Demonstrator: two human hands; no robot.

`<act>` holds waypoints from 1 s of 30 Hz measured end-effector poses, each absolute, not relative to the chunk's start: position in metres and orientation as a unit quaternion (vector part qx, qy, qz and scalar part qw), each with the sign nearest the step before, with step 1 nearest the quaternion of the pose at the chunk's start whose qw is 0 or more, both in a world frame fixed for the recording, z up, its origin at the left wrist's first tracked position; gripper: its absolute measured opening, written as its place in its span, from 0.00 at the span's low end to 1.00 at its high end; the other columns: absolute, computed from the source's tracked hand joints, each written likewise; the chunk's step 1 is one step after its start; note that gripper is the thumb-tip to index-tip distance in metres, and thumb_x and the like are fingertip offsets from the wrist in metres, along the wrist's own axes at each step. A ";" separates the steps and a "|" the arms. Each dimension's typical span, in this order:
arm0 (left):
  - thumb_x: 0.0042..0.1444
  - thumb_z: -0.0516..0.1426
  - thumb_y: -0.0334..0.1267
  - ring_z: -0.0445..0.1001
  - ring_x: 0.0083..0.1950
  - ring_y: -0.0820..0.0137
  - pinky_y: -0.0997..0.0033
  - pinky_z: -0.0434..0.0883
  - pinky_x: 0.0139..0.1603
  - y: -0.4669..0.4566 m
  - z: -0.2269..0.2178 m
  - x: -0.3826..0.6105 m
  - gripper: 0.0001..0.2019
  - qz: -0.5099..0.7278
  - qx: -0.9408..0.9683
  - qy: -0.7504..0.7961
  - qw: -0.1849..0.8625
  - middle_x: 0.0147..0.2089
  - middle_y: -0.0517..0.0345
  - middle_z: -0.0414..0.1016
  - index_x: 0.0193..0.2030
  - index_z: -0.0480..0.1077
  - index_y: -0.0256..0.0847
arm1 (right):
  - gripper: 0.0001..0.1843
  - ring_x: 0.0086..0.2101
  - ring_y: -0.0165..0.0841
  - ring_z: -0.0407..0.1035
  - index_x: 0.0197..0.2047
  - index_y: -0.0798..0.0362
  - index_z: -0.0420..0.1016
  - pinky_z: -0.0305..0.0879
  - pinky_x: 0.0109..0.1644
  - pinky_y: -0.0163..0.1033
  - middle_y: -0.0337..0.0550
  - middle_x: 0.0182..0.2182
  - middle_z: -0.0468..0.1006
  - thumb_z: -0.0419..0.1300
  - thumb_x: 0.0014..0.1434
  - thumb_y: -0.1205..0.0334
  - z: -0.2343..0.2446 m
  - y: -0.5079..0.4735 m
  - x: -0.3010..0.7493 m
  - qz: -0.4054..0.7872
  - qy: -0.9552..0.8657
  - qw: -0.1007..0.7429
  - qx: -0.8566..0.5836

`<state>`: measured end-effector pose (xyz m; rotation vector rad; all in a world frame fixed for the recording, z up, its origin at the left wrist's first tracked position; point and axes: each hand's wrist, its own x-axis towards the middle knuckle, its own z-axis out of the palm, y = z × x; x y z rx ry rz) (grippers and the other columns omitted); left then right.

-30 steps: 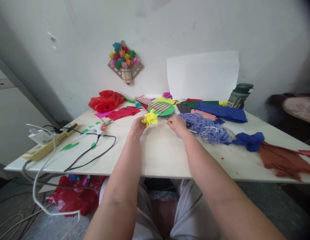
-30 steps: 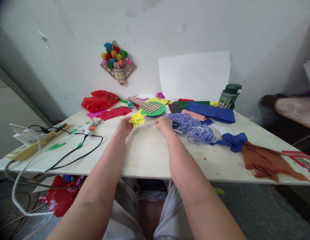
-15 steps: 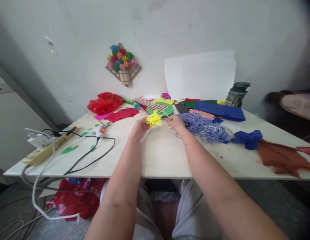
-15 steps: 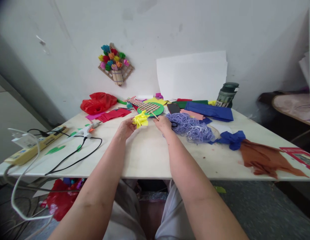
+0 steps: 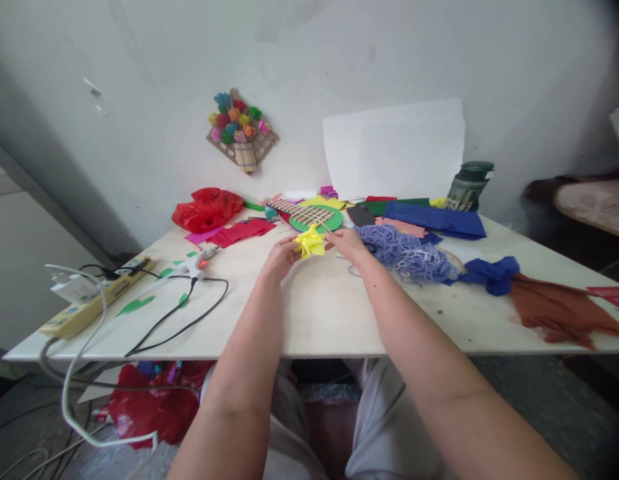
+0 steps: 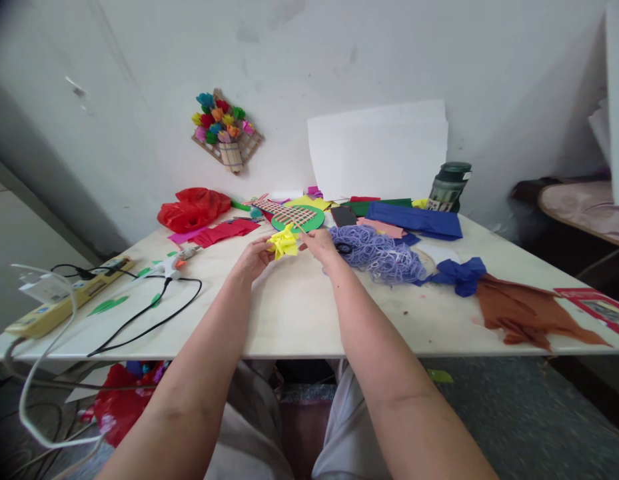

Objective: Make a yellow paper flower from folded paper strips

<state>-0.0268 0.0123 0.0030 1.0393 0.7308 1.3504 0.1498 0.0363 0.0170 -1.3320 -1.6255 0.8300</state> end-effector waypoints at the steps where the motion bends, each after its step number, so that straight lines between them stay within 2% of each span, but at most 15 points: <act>1: 0.39 0.56 0.27 0.74 0.34 0.70 0.71 0.69 0.38 0.012 0.003 -0.026 0.16 0.579 0.453 0.310 0.603 0.37 0.50 0.75 0.39 0.69 0.32 | 0.16 0.17 0.24 0.55 0.25 0.59 0.74 0.50 0.21 0.30 0.37 0.14 0.67 0.54 0.49 0.54 0.018 0.035 0.149 0.360 -0.641 0.435 -0.520; 5: 0.39 0.55 0.27 0.74 0.39 0.68 0.69 0.69 0.42 0.013 0.002 -0.023 0.18 0.574 0.464 0.282 0.613 0.39 0.51 0.75 0.41 0.69 0.33 | 0.13 0.18 0.25 0.57 0.25 0.59 0.72 0.53 0.23 0.30 0.35 0.13 0.64 0.57 0.46 0.56 0.021 0.032 0.150 0.431 -0.609 0.463 -0.479; 10: 0.41 0.55 0.30 0.73 0.40 0.68 0.69 0.69 0.42 0.015 0.001 -0.022 0.16 0.571 0.457 0.280 0.622 0.39 0.51 0.75 0.40 0.71 0.33 | 0.07 0.20 0.25 0.60 0.23 0.57 0.69 0.57 0.25 0.29 0.33 0.14 0.64 0.58 0.42 0.61 0.021 0.034 0.152 0.455 -0.576 0.493 -0.467; 14: 0.42 0.57 0.34 0.74 0.37 0.69 0.69 0.70 0.40 0.017 -0.001 -0.024 0.15 0.582 0.460 0.308 0.596 0.38 0.51 0.75 0.39 0.72 0.33 | 0.05 0.21 0.25 0.61 0.21 0.56 0.66 0.57 0.26 0.29 0.32 0.13 0.62 0.58 0.42 0.63 0.022 0.035 0.151 0.456 -0.561 0.504 -0.473; 21: 0.39 0.60 0.36 0.74 0.32 0.69 0.68 0.70 0.35 0.014 0.002 -0.024 0.14 0.605 0.442 0.345 0.565 0.32 0.52 0.75 0.35 0.70 0.33 | 0.07 0.22 0.26 0.63 0.23 0.56 0.68 0.60 0.27 0.30 0.35 0.14 0.65 0.56 0.43 0.60 0.024 0.033 0.152 0.402 -0.608 0.484 -0.484; 25: 0.38 0.61 0.36 0.74 0.29 0.70 0.69 0.70 0.32 0.013 0.004 -0.026 0.20 0.612 0.423 0.374 0.554 0.29 0.57 0.74 0.41 0.66 0.38 | 0.06 0.21 0.26 0.62 0.21 0.56 0.67 0.60 0.27 0.31 0.35 0.14 0.65 0.56 0.43 0.62 0.028 0.030 0.152 0.409 -0.610 0.474 -0.486; 30: 0.41 0.60 0.42 0.73 0.25 0.69 0.72 0.69 0.25 0.013 0.004 -0.027 0.22 0.574 0.439 0.401 0.563 0.25 0.60 0.72 0.45 0.65 0.41 | 0.04 0.17 0.24 0.57 0.19 0.56 0.65 0.55 0.23 0.29 0.32 0.11 0.61 0.56 0.40 0.65 0.029 0.027 0.152 0.445 -0.602 0.457 -0.480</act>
